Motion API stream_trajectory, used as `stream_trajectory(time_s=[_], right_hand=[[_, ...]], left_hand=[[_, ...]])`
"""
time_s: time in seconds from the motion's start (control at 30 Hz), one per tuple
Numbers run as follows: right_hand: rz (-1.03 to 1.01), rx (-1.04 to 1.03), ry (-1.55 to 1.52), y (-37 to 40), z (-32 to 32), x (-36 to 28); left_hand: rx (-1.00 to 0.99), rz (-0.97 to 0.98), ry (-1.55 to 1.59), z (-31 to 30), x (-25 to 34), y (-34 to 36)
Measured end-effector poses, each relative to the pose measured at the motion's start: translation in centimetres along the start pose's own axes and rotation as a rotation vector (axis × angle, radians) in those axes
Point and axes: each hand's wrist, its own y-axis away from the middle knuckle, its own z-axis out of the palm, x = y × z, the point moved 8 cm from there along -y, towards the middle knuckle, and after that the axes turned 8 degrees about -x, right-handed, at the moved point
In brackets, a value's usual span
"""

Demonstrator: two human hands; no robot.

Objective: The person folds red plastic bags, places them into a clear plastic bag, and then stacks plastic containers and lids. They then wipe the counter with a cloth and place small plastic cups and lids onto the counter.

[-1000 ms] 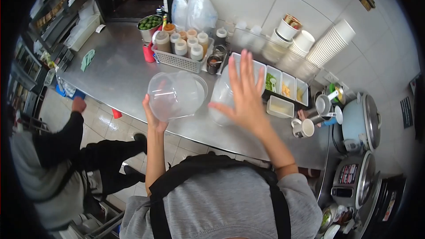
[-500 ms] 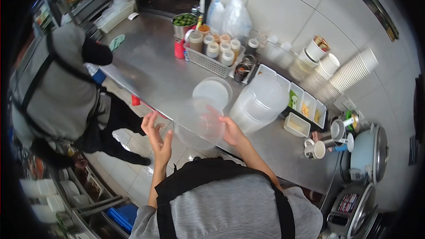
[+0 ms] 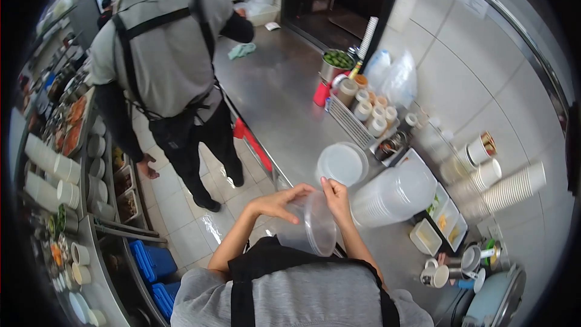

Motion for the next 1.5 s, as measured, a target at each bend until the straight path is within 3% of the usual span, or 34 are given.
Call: stream_trajectory(time_s=[0.07,0.2,0.33,0.5,0.6,0.8,0.93,1.17,1.27,1.5], right_hand=[[-0.105,0.046,0.002,-0.7,0.7,-1.2],[-0.071,-0.022,0.085,-0.6,1.9,-2.6],[-0.177,-0.002,0.043,-0.6,2.6,-4.9],[-0.048,-0.051,-0.054,0.2,1.2,-1.7],[0.047,-0.071,-0.225,1.1,0.7,1.5],[0.287,-0.027,-0.428,2.7,0.8,1.7],[0.259,-0.063,-0.409,2.4,0.1,3.9],[0.302,-0.053,-0.349,2.3,0.0,2.0],[0.322,-0.085,-0.330,2.3,0.4,1.1],[0.325,-0.110,-0.378,2.4,0.7,0.3]], left_hand=[[-0.007,-0.001,0.005,0.1,0.7,-0.6],[-0.025,-0.113,0.101,-0.3,-0.7,-0.4],[-0.001,-0.088,-0.031,-0.4,0.2,-1.3],[-0.094,-0.164,-0.029,0.8,-1.0,-1.5],[-0.112,-0.072,-0.066,1.3,0.7,-2.1],[-0.157,-0.221,0.072,1.7,-0.7,-2.2],[-0.140,-0.210,-0.015,1.4,-1.3,-2.5],[-0.190,-0.153,-0.008,1.9,-0.4,-2.6],[-0.102,-0.154,-0.001,1.8,0.4,-2.3],[-0.102,-0.139,0.028,2.1,1.1,-2.2]])
